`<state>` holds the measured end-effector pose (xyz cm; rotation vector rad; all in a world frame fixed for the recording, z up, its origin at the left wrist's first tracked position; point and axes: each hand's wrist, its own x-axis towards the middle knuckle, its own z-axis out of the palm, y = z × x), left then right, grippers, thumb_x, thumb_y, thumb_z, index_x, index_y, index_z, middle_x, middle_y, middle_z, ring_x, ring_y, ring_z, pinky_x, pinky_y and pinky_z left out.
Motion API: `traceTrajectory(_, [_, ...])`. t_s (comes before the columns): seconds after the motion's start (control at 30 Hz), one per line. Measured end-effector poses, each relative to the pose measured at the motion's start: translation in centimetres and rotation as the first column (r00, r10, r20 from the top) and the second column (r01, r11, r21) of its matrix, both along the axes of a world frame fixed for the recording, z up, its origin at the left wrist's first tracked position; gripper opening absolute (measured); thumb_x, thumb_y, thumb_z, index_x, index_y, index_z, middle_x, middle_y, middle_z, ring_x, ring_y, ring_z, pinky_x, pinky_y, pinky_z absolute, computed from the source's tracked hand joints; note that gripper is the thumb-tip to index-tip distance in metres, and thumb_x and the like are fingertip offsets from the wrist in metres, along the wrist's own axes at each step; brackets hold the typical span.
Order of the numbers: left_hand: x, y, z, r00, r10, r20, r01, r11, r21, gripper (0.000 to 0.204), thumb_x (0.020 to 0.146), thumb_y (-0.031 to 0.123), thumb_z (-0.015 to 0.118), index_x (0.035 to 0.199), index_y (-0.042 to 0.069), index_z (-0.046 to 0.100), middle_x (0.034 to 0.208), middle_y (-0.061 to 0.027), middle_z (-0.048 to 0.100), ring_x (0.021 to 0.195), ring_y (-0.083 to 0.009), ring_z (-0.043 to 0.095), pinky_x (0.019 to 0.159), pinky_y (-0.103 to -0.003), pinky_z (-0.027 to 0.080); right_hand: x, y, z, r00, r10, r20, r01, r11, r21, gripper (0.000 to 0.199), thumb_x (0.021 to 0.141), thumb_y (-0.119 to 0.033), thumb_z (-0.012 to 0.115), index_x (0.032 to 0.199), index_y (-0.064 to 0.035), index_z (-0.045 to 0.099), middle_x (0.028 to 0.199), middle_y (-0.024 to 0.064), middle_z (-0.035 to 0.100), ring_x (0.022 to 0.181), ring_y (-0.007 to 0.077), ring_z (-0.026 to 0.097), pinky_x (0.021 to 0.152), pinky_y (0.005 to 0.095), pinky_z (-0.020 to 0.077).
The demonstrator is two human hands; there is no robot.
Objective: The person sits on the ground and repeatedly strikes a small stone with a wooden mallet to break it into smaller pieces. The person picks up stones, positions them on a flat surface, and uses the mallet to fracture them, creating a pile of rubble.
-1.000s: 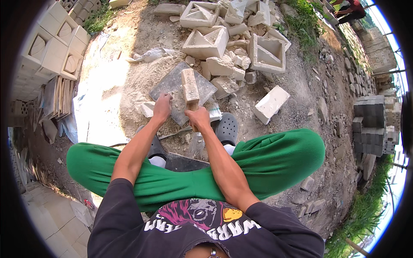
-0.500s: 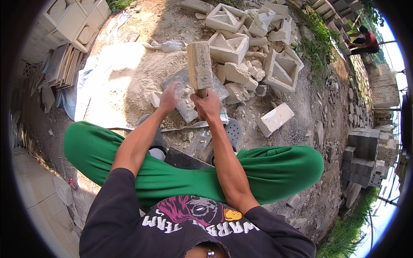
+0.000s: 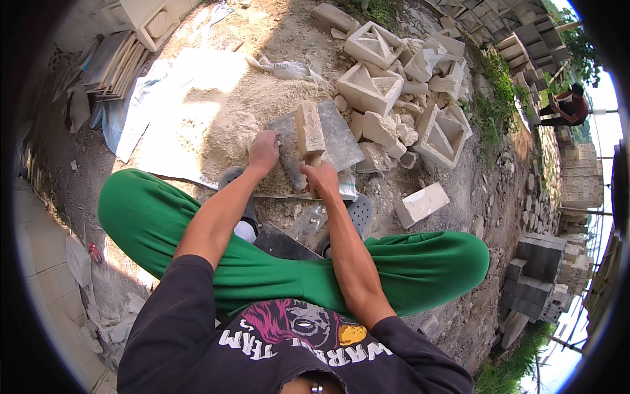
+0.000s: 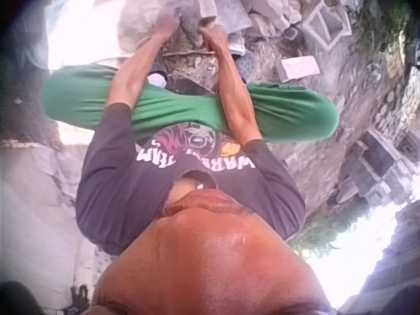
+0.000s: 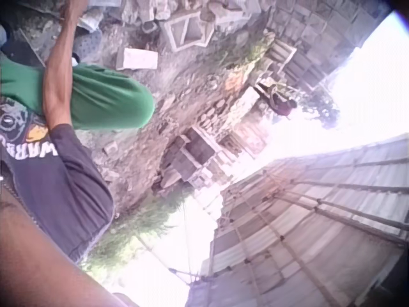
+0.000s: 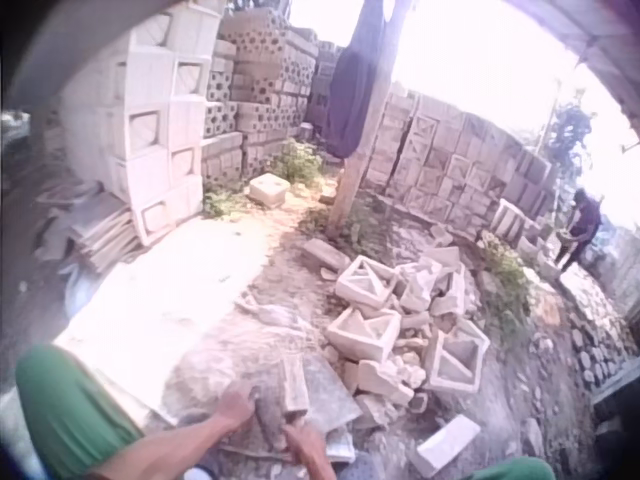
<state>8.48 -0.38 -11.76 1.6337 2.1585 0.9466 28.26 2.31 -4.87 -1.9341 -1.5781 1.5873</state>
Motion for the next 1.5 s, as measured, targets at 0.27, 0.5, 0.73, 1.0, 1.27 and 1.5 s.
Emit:
traceTrajectory(0.27, [-0.3,-1.5,0.7,0.979,-0.127,-0.160,0.121,0.991,-0.051,0.027,0.086,0.015,0.067,0.112,0.009,0.070,0.106,-0.0086,0.067,0.110,-0.0284,0.059,0.102,-0.044,0.040,-1.0,0.3,2.5,0.993,-0.078,-0.092,0.099,0.961,0.260,0.024,0.077,-0.022,0.074,0.074,0.0017,0.068,0.062,0.0091,0.067,0.051,0.0167,0.065,0.052,0.0341,0.0509])
traceTrajectory(0.5, [0.2,-0.9,-1.0,0.878,-0.189,-0.440,0.129,0.978,-0.161,0.025,0.086,0.025,0.069,0.110,0.016,0.074,0.106,-0.0036,0.067,0.115,-0.0231,0.057,0.106,-0.047,0.036,1.3,-1.1,-2.9,1.000,-0.004,0.016,0.004,0.999,-0.032,0.030,0.076,-0.024,0.074,0.076,0.0048,0.067,0.065,0.0120,0.067,0.052,0.0206,0.066,0.053,0.0342,0.0536])
traceTrajectory(0.73, [1.9,0.2,-0.1,0.864,-0.277,-0.421,0.144,0.937,-0.320,0.020,0.092,0.028,0.065,0.103,0.015,0.076,0.107,-0.0048,0.068,0.114,-0.0251,0.057,0.106,-0.048,0.036,3.0,-0.6,-0.8,0.955,-0.261,-0.144,0.258,0.965,-0.036,0.025,0.077,-0.018,0.073,0.084,0.0048,0.066,0.062,0.0097,0.063,0.050,0.0203,0.064,0.048,0.0346,0.0518])
traceTrajectory(1.0, [3.2,2.1,-0.1,0.965,-0.216,-0.150,0.143,0.911,-0.386,0.022,0.093,0.032,0.066,0.101,0.016,0.078,0.103,-0.0092,0.066,0.101,-0.0302,0.065,0.087,-0.045,0.052,3.4,-0.9,-0.1,0.947,-0.290,-0.136,0.284,0.957,-0.066,0.024,0.077,-0.017,0.073,0.082,0.0047,0.066,0.062,0.0097,0.063,0.049,0.0202,0.063,0.048,0.0347,0.0521])
traceTrajectory(1.27, [3.5,3.5,-1.0,0.992,-0.119,-0.037,0.104,0.953,-0.285,0.024,0.086,0.028,0.074,0.103,0.011,0.077,0.100,-0.0162,0.065,0.097,-0.0363,0.066,0.084,-0.047,0.053,1.0,-0.8,4.0,0.975,-0.162,-0.152,0.168,0.985,0.028,0.025,0.077,-0.020,0.075,0.087,0.0017,0.068,0.068,0.0084,0.066,0.053,0.0167,0.064,0.052,0.0338,0.0523])
traceTrajectory(1.5, [2.8,2.9,-0.5,0.996,-0.067,0.065,0.083,0.955,-0.286,0.026,0.086,0.028,0.072,0.098,0.005,0.071,0.101,-0.0177,0.068,0.097,-0.0383,0.066,0.083,-0.047,0.052,0.3,0.1,1.3,0.980,-0.103,-0.168,0.132,0.976,0.175,0.026,0.078,-0.023,0.074,0.082,0.0011,0.067,0.064,0.0074,0.065,0.053,0.0175,0.065,0.052,0.0343,0.0527])
